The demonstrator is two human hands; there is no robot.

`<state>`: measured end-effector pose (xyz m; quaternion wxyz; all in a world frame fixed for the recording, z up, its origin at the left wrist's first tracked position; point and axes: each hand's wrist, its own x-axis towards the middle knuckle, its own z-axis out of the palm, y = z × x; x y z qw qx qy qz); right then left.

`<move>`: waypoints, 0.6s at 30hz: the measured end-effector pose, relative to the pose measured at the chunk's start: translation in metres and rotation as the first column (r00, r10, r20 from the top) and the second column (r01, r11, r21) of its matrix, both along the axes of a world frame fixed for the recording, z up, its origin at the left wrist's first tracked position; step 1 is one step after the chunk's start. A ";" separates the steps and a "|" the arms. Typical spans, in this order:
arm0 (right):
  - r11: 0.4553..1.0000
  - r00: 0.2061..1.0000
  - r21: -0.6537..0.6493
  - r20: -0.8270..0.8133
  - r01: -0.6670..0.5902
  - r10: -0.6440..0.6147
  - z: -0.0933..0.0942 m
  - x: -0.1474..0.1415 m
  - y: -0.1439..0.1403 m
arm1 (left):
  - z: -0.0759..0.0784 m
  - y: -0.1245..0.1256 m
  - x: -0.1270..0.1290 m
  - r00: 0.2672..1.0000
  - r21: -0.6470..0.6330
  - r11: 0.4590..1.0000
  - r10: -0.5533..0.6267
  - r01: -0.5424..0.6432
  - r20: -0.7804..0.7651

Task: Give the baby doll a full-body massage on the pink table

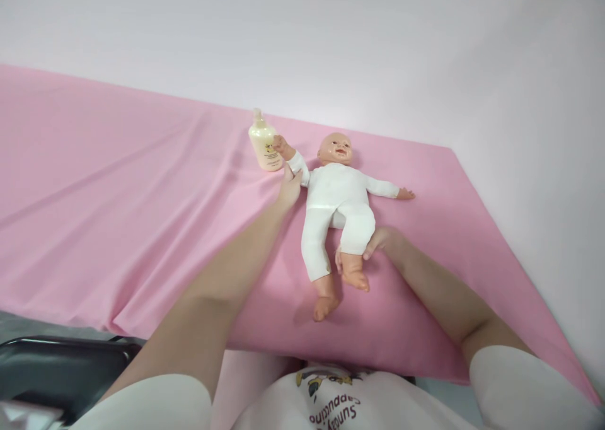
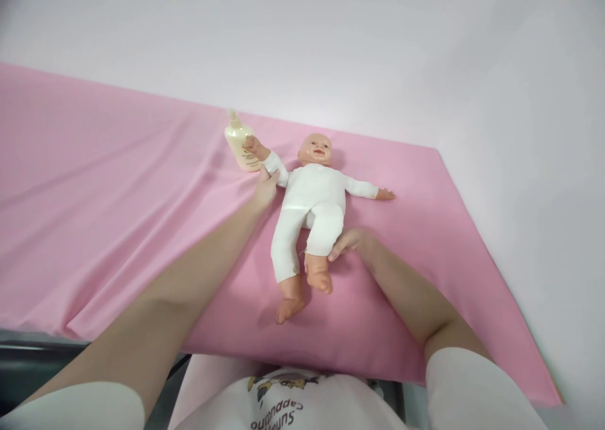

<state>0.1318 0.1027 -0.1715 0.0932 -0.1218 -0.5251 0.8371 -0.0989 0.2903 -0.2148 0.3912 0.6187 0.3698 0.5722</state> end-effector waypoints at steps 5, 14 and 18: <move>1.000 0.948 0.020 -0.317 -0.010 0.016 -0.010 -0.003 0.005 | 0.016 -0.017 0.004 0.966 0.150 0.966 -0.181 0.209 -0.183; 0.867 0.810 -0.286 -0.324 0.409 -0.489 0.000 0.003 0.015 | 0.032 -0.022 0.002 0.890 0.318 0.891 -0.172 0.323 -0.422; 0.791 0.766 -0.284 -0.220 0.542 -0.604 0.004 0.002 0.011 | 0.033 -0.024 0.002 0.885 0.312 0.893 -0.172 0.326 -0.432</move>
